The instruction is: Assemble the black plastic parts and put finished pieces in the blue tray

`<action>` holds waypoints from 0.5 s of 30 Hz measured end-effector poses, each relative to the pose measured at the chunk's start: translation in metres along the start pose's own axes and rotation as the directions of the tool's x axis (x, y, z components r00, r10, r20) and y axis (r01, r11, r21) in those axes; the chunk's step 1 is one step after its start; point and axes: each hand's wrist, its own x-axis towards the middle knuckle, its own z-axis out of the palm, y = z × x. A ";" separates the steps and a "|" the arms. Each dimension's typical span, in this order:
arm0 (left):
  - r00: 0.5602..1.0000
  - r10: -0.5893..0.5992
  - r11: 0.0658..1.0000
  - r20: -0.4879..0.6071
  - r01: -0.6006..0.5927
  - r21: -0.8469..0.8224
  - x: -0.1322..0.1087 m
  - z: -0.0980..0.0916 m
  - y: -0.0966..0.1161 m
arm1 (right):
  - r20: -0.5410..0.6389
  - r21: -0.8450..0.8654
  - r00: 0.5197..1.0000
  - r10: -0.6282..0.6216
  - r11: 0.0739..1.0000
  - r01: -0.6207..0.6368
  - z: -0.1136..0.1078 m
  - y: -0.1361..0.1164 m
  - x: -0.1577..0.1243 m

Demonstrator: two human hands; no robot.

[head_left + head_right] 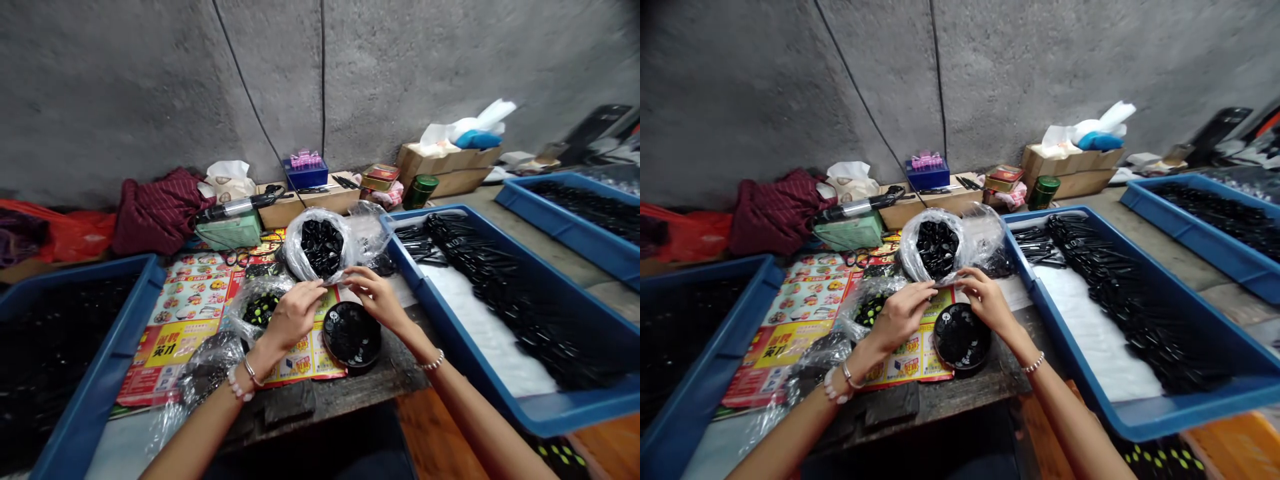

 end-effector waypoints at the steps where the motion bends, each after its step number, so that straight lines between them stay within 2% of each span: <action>1: 1.000 -0.027 0.999 -0.015 0.026 -0.031 0.000 -0.004 0.005 | -0.018 0.092 0.995 0.094 0.991 -0.092 -0.001 -0.008 -0.005; 2: 0.997 -0.075 0.993 -0.022 0.073 -0.098 0.000 -0.008 0.011 | -0.029 0.218 0.976 0.216 0.954 -0.205 -0.002 -0.018 -0.011; 3: 0.989 -0.150 0.968 -0.009 0.144 -0.207 -0.002 -0.012 0.019 | -0.014 0.372 0.935 0.353 0.870 -0.323 -0.002 -0.029 -0.019; 4: 0.970 -0.241 0.906 0.029 0.236 -0.350 -0.005 -0.015 0.027 | 0.031 0.534 0.870 0.492 0.728 -0.430 -0.001 -0.040 -0.029; 5: 0.938 -0.334 0.798 0.095 0.335 -0.502 -0.010 -0.018 0.035 | 0.105 0.673 0.796 0.596 0.546 -0.498 0.001 -0.052 -0.041; 7: 0.853 -0.454 0.507 0.258 0.486 -0.712 -0.022 -0.019 0.051 | 0.291 0.827 0.663 0.690 0.168 -0.537 0.009 -0.071 -0.065; 9: 0.795 -0.478 0.306 0.373 0.549 -0.778 -0.038 -0.015 0.065 | 0.476 0.834 0.561 0.677 -0.143 -0.533 0.022 -0.084 -0.087; 11: 0.760 -0.474 0.176 0.444 0.576 -0.798 -0.054 -0.008 0.074 | 0.606 0.784 0.513 0.608 -0.348 -0.514 0.035 -0.091 -0.104; 13: 0.737 -0.472 0.083 0.485 0.584 -0.808 -0.069 0.000 0.080 | 0.671 0.741 0.512 0.536 -0.463 -0.486 0.046 -0.093 -0.116; 15: 0.728 -0.481 0.029 0.489 0.570 -0.821 -0.081 0.006 0.083 | 0.706 0.706 0.517 0.484 -0.536 -0.463 0.054 -0.092 -0.124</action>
